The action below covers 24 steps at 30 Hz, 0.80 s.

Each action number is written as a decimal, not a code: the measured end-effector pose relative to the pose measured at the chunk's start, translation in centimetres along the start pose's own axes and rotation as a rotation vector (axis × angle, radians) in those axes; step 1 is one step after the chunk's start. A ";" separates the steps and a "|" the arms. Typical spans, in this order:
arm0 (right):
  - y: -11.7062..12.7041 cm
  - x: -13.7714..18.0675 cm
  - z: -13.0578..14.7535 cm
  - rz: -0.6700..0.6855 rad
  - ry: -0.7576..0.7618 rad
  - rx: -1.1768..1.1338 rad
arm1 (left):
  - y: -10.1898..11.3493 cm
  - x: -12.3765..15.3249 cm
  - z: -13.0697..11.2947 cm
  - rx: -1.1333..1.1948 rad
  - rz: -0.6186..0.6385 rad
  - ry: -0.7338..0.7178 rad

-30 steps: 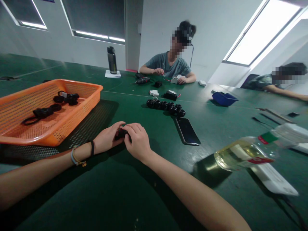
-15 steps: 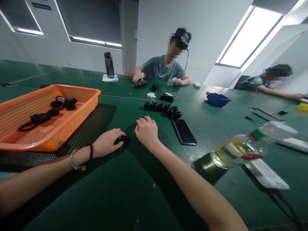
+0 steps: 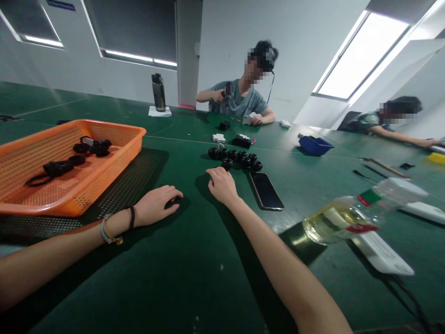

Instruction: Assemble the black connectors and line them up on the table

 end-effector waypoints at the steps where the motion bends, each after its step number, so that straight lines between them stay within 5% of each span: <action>1: -0.2 -0.1 0.0 0.032 0.002 -0.025 | 0.0 0.0 0.0 -0.001 -0.001 0.000; 7: -1.7 -0.3 -1.6 0.127 -0.253 -0.057 | 0.2 0.0 -0.2 0.022 -0.002 0.008; 14: -1.6 -0.3 -1.2 0.193 -0.143 -0.013 | 0.2 -0.1 -0.3 -0.009 0.029 0.016; 24: -0.3 0.3 1.7 0.180 -0.048 -0.032 | 3.4 1.4 -2.6 -0.162 0.413 -0.028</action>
Point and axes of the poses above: each hand's wrist, its own x-axis away from the middle knuckle, its own y-axis out of the back of the hand, z = x × y, the point moved 1 cm from there along -x, towards the middle knuckle, and after that the axes turned 12 degrees about x, right-handed, at the moved point
